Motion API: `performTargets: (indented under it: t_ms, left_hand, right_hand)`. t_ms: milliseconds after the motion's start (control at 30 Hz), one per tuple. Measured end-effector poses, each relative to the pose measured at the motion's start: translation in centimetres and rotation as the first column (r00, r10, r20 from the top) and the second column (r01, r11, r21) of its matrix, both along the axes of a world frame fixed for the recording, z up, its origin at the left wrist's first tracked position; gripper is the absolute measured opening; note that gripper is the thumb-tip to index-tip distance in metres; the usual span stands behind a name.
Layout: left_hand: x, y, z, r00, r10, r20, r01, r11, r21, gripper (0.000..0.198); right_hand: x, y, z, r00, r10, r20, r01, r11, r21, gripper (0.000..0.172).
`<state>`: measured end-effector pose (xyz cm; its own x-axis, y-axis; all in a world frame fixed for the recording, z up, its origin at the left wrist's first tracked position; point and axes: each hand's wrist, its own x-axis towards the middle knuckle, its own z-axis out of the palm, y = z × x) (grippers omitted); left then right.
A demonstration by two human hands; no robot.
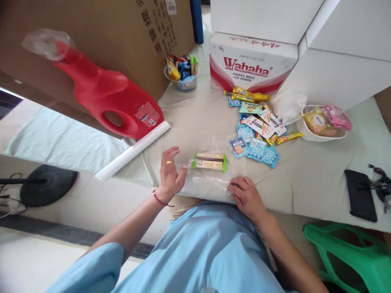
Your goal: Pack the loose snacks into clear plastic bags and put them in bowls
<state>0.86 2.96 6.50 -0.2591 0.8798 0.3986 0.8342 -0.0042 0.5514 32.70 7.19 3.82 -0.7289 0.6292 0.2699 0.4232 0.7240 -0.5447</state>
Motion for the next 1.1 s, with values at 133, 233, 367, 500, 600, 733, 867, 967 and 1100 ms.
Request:
performTargets:
  t_ms: [133,233,367,500,600,733,867,967,1100]
  left_hand:
    - [1.1,2.0,0.9,0.996,0.083,-0.020,-0.086,0.960,-0.267,0.049]
    - [0.1,3.4,1.0,0.985,0.150,0.087,-0.089,0.869,-0.486,0.020]
    - [-2.6,4.2,0.7,0.929,0.275,0.247,-0.115,0.849,-0.516,0.022]
    - [-4.5,3.6,-0.1,0.918,0.367,0.148,-0.256,0.837,-0.484,0.017]
    - [-5.1,2.0,-1.1,0.957,0.287,-0.038,-0.288,0.935,-0.206,0.036]
    - [-5.5,-0.7,-1.7,0.923,-0.226,-0.311,0.233,0.972,-0.018,0.051]
    - [-5.8,-2.0,-1.0,0.782,-0.513,-0.354,0.476,0.858,-0.190,0.061]
    - [-6.0,-1.9,-0.7,0.825,-0.491,-0.280,0.445,0.869,-0.214,0.054]
    - [-6.1,-1.1,-0.8,0.865,-0.451,-0.222,0.424,0.891,-0.160,0.046]
  right_hand:
    - [-0.2,-0.2,0.2,1.000,-0.011,0.001,0.011,1.000,0.008,0.026]
    - [-0.3,-0.3,0.3,1.000,-0.017,-0.017,0.017,1.000,0.012,0.026]
    - [-0.3,-0.3,0.1,0.999,-0.018,-0.030,0.019,1.000,0.017,0.025]
    - [-0.2,-0.2,0.1,1.000,-0.012,-0.029,0.012,1.000,-0.004,0.025]
    - [-0.2,-0.2,0.2,0.999,-0.007,-0.042,0.006,1.000,-0.023,0.024]
    - [-0.3,-0.2,0.4,0.998,-0.009,-0.063,0.007,1.000,-0.029,0.025]
    - [-0.3,0.0,0.9,0.996,-0.015,-0.091,0.010,0.998,-0.055,0.027]
    - [-0.1,0.5,1.8,0.990,-0.027,-0.137,0.012,0.994,-0.113,0.027]
    - [-0.1,2.2,3.8,0.982,-0.051,-0.183,0.016,0.983,-0.185,0.024]
